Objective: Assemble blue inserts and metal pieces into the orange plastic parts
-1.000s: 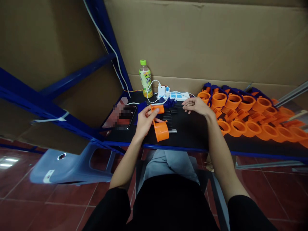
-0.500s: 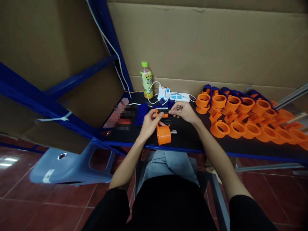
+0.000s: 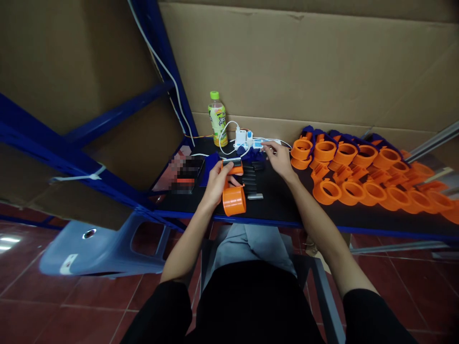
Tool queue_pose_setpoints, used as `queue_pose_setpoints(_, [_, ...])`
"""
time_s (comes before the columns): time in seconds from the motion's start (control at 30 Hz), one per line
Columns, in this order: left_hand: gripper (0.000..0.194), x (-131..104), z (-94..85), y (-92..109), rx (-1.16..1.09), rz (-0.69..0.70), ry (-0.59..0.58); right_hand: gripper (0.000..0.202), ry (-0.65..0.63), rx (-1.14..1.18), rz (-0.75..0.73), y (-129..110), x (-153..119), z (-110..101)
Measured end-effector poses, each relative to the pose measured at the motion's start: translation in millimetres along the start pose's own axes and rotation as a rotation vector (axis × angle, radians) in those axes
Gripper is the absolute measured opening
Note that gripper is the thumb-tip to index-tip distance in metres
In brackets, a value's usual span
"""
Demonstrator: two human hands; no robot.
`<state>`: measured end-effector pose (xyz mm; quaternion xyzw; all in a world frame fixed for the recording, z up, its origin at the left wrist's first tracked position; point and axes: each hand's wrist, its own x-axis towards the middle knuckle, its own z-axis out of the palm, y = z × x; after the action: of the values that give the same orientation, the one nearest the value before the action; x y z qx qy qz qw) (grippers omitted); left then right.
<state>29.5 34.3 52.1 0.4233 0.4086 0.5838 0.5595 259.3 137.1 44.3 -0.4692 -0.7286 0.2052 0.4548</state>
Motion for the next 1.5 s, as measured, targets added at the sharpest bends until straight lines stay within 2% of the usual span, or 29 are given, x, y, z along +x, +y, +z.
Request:
queue_pose_setpoints(0.07, [0.047, 0, 1.8, 1, -0.013, -0.008, -0.013, 0.038, -0.015, -0.223, -0.047, 17, 8, -4])
queue_pose_setpoints(0.13, [0.047, 0, 4.0, 1, -0.032, -0.018, -0.023, 0.046, -0.114, -0.379, -0.078, 30, 15, -5])
queue_pose_setpoints(0.2, [0.047, 0, 6.2, 1, -0.059, -0.026, -0.015, 0.051, -0.191, -0.459, -0.088, 40, 20, -2])
queue_pose_setpoints(0.3, [0.048, 0, 8.0, 1, -0.1, -0.029, 0.0, 0.048, -0.235, -0.501, -0.098, 49, 26, 2])
queue_pose_setpoints(0.47, [0.047, 2, 5.1, 1, -0.141, -0.065, -0.048, 0.033, -0.198, -0.539, -0.05, 56, 30, 7])
queue_pose_setpoints(0.67, [0.041, 1, 3.3, 6, -0.233, -0.127, -0.041, 0.025, -0.097, -0.52, -0.023, 53, 28, 2])
queue_pose_setpoints(0.8, [0.035, -2, 5.3, 13, -0.32, -0.218, -0.033, 0.021, 0.009, -0.489, 0.024, 44, 21, -3])
queue_pose_setpoints(0.97, [0.032, 2, 8.4, 8, -0.369, -0.184, 0.051, 0.021, 0.145, -0.22, 0.08, 16, 8, 5])
queue_pose_setpoints(1.1, [0.033, 4, 10.5, -2, -0.34, -0.096, 0.074, 0.031, 0.133, 0.105, 0.094, -17, -5, 21])
queue_pose_setpoints(1.2, [0.035, 4, 11.6, -6, -0.302, -0.05, 0.086, 0.037, 0.091, 0.214, 0.071, -41, -18, 31])
queue_pose_setpoints(1.33, [0.037, 3, 13.5, -10, -0.276, -0.006, 0.098, 0.032, 0.04, 0.168, -0.015, -62, -39, 44])
queue_pose_setpoints(1.5, [0.039, 2, 13.9, -12, -0.275, 0.053, 0.134, 0.036, 0.018, -0.05, -0.189, -67, -53, 52])
